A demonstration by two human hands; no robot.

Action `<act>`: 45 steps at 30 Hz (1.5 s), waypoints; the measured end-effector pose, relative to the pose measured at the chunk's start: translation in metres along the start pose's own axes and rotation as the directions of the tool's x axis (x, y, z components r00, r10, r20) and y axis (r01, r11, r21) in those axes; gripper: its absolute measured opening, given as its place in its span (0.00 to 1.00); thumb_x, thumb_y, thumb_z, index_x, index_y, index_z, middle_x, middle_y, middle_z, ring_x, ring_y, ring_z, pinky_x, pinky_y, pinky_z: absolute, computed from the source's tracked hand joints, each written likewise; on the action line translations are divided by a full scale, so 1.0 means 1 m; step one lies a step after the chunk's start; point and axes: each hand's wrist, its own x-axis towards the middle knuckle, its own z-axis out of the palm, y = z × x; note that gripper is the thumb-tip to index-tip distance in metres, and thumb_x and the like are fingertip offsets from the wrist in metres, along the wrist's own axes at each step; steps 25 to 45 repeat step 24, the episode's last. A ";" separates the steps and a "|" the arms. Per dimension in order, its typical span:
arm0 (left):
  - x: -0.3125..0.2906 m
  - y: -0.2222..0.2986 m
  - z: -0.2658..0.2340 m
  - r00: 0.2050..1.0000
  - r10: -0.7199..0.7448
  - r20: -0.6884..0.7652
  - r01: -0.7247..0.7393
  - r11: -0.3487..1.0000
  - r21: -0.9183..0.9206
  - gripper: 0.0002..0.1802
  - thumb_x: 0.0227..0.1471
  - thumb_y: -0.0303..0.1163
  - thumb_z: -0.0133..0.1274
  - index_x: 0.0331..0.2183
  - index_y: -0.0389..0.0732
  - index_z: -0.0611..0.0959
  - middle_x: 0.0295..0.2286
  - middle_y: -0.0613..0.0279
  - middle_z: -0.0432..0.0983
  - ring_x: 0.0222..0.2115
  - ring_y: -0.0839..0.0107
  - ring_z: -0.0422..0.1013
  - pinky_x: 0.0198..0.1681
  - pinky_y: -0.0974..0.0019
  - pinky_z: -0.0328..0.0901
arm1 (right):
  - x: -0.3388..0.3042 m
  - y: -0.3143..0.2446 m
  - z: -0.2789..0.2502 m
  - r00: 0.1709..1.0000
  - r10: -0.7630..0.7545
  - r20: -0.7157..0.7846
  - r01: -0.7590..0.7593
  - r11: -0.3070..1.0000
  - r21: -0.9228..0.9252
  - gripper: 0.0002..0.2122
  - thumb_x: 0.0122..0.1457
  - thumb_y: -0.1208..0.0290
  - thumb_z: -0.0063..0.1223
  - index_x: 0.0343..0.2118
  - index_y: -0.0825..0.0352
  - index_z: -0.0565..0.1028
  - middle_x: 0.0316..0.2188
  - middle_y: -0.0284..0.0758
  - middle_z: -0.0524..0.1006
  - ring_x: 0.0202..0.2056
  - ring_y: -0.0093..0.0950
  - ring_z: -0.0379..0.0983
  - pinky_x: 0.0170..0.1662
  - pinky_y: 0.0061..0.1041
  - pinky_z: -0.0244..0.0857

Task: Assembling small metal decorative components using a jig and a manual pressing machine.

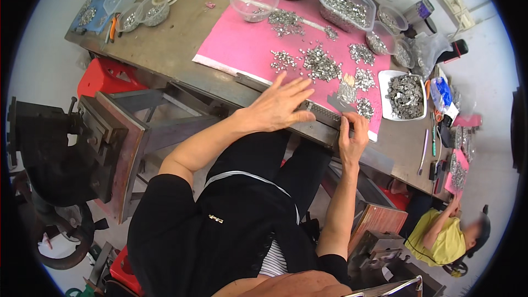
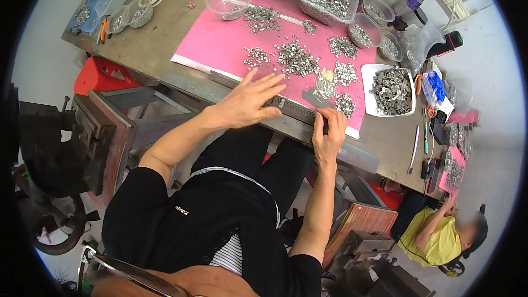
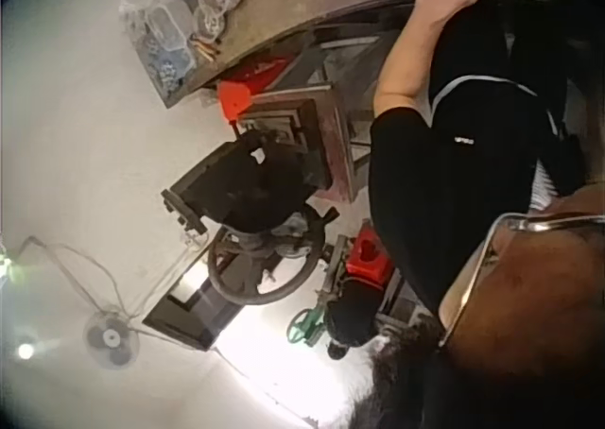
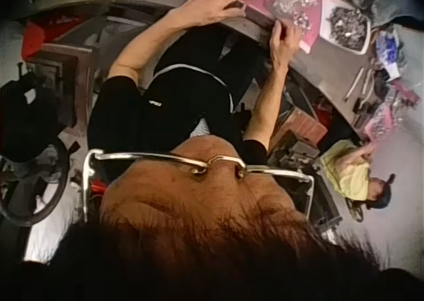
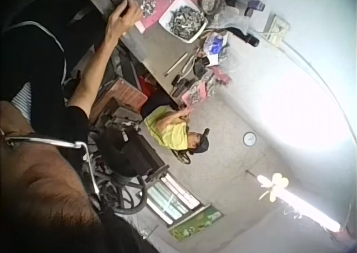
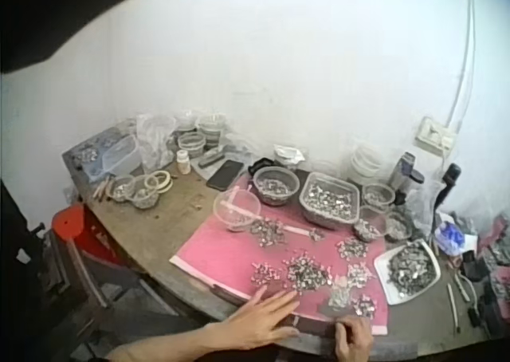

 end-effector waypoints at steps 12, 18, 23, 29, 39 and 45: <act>-0.004 -0.055 -0.033 0.914 -0.163 -0.371 0.198 0.978 0.059 0.05 0.50 0.35 0.62 0.30 0.46 0.84 0.25 0.69 0.75 0.30 0.69 0.69 0.48 0.58 0.54 | 0.075 -0.036 0.079 0.940 -0.262 0.217 0.267 0.964 0.004 0.05 0.55 0.75 0.60 0.35 0.63 0.80 0.30 0.33 0.73 0.37 0.34 0.69 0.43 0.34 0.59; -0.002 -0.057 -0.030 0.927 -0.167 -0.335 0.204 0.976 0.078 0.05 0.50 0.36 0.62 0.30 0.48 0.84 0.25 0.69 0.74 0.31 0.68 0.69 0.49 0.56 0.54 | 0.073 -0.044 0.083 0.921 -0.226 0.316 0.230 0.973 0.026 0.05 0.54 0.74 0.61 0.35 0.62 0.80 0.30 0.34 0.73 0.37 0.34 0.70 0.44 0.35 0.59; -0.001 -0.055 -0.023 0.941 -0.140 -0.308 0.181 0.978 0.109 0.05 0.52 0.36 0.61 0.31 0.48 0.84 0.28 0.68 0.74 0.35 0.67 0.69 0.51 0.52 0.53 | 0.073 -0.043 0.088 0.908 -0.181 0.378 0.177 0.983 0.046 0.04 0.53 0.74 0.61 0.33 0.63 0.80 0.30 0.34 0.74 0.37 0.35 0.71 0.43 0.36 0.59; -0.001 -0.055 -0.022 0.941 -0.140 -0.308 0.180 0.978 0.107 0.05 0.52 0.36 0.61 0.31 0.48 0.84 0.28 0.68 0.74 0.35 0.67 0.69 0.51 0.52 0.53 | 0.074 -0.043 0.088 0.903 -0.170 0.395 0.166 0.985 0.043 0.05 0.53 0.73 0.61 0.33 0.63 0.80 0.30 0.35 0.74 0.37 0.36 0.71 0.43 0.36 0.59; -0.001 -0.055 -0.022 0.941 -0.140 -0.308 0.180 0.978 0.107 0.05 0.52 0.36 0.61 0.31 0.48 0.84 0.28 0.68 0.74 0.35 0.67 0.69 0.51 0.52 0.53 | 0.074 -0.043 0.088 0.903 -0.170 0.395 0.166 0.985 0.043 0.05 0.53 0.73 0.61 0.33 0.63 0.80 0.30 0.35 0.74 0.37 0.36 0.71 0.43 0.36 0.59; -0.001 -0.055 -0.022 0.941 -0.140 -0.308 0.180 0.978 0.107 0.05 0.52 0.36 0.61 0.31 0.48 0.84 0.28 0.68 0.74 0.35 0.67 0.69 0.51 0.52 0.53 | 0.074 -0.043 0.088 0.903 -0.170 0.395 0.166 0.985 0.043 0.05 0.53 0.73 0.61 0.33 0.63 0.80 0.30 0.35 0.74 0.37 0.36 0.71 0.43 0.36 0.59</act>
